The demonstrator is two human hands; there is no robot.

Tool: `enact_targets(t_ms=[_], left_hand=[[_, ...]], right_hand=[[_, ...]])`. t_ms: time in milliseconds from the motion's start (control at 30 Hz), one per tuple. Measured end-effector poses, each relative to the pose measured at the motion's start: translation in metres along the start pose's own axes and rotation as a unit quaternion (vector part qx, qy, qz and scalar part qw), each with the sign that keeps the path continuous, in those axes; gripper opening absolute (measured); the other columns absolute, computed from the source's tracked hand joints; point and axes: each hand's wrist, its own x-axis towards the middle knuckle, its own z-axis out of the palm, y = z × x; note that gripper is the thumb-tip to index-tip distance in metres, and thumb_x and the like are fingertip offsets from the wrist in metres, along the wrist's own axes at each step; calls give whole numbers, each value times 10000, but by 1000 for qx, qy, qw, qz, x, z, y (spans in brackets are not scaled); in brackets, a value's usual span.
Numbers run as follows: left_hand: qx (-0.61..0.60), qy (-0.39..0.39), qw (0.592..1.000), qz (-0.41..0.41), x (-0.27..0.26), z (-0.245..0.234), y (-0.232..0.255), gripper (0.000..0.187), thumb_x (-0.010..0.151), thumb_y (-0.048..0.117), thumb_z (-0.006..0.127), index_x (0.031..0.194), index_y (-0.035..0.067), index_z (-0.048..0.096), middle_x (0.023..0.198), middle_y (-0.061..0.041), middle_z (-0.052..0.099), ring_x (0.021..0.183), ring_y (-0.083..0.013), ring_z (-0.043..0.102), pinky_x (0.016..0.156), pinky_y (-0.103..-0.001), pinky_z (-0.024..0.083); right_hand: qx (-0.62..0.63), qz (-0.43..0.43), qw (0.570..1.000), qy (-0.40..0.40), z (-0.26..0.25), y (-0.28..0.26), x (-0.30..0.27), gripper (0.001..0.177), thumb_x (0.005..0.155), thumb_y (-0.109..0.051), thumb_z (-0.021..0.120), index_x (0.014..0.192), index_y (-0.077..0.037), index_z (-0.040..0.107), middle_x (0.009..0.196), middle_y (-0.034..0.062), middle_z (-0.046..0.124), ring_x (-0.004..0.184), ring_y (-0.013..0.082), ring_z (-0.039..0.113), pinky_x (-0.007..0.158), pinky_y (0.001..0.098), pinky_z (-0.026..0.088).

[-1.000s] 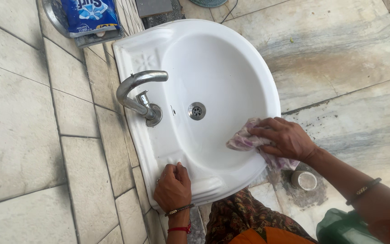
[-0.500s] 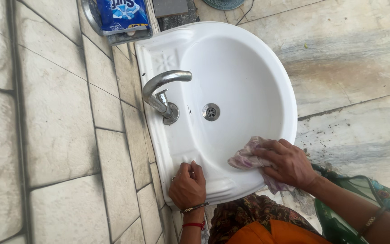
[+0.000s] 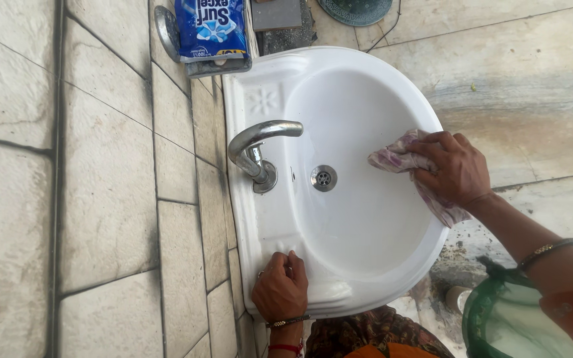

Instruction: The person wipes the interior and exterior of a white ceramic sink and its faucet with a cloth, and then cleans a small metal wall-mounted fixture.

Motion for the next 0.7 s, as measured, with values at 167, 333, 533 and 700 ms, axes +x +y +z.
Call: enact_targets(t_ms=[167,333,533,700], left_hand=[[12,-19,1000,-2,4,-3,7,319,919,315,651,671,122,594,551,-14,645,501,-227,641,457,-397,476],[66,-145,985,70,16,-7,7,498,876,312,656,1321,104,577,1300,-131,591,1141,-278,600,889,-439,550],[98,-150,956,231,74,34,13,746,916,326,602,1548,97,277,1654,-131,163,1528,-258,102,1227,-517,94],[149,-142,925,319,127,57,30,776,908,280,538,1580,63,216,1684,-108,148,1552,-226,101,1258,-461,90]], right_hand=[[54,28,991,-116,8,-16,-71,487,743,-439,757,1195,-257,764,1198,-4,707,875,187,632,661,329,601],[89,-172,979,-64,12,21,-61,436,774,-505,729,1120,-240,752,1151,-4,705,912,168,643,789,346,586],[-31,-135,990,-23,1,48,75,394,735,-454,774,1090,-284,777,1209,43,672,1016,291,591,927,445,518],[63,-141,988,28,12,44,134,399,757,-359,781,1133,-228,751,1400,99,627,1223,339,601,997,461,529]])
